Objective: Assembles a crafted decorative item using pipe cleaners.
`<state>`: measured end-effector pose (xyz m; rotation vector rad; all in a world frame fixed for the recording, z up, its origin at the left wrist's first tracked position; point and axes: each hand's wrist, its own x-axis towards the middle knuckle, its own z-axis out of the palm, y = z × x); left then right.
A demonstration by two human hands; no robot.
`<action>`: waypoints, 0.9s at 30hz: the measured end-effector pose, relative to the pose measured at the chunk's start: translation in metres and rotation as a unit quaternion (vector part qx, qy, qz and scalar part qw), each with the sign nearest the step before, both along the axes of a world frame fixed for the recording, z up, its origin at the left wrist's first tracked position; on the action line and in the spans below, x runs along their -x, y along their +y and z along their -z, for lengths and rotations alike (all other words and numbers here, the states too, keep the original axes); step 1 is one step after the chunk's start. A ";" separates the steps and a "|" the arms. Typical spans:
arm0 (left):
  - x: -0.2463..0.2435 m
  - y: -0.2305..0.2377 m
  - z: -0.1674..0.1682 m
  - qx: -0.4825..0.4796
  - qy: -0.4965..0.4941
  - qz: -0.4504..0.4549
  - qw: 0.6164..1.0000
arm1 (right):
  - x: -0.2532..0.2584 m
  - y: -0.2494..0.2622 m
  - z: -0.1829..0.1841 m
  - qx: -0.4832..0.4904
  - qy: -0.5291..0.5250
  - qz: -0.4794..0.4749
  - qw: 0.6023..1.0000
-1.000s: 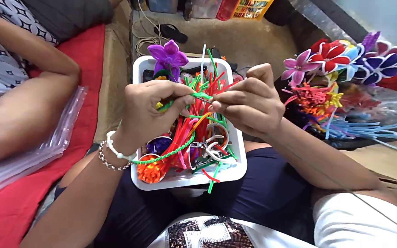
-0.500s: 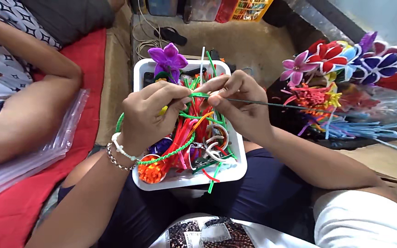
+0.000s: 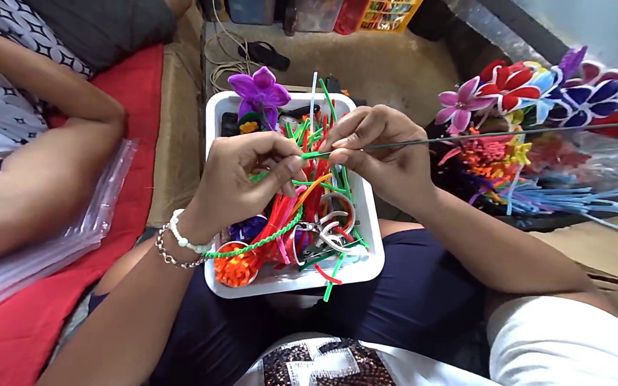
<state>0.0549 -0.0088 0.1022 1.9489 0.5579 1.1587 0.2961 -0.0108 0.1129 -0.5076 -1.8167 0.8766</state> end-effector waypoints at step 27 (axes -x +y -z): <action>-0.016 -0.023 -0.007 0.137 -0.115 0.035 0.983 | -0.003 -0.007 -0.003 -0.280 -0.080 0.073 0.954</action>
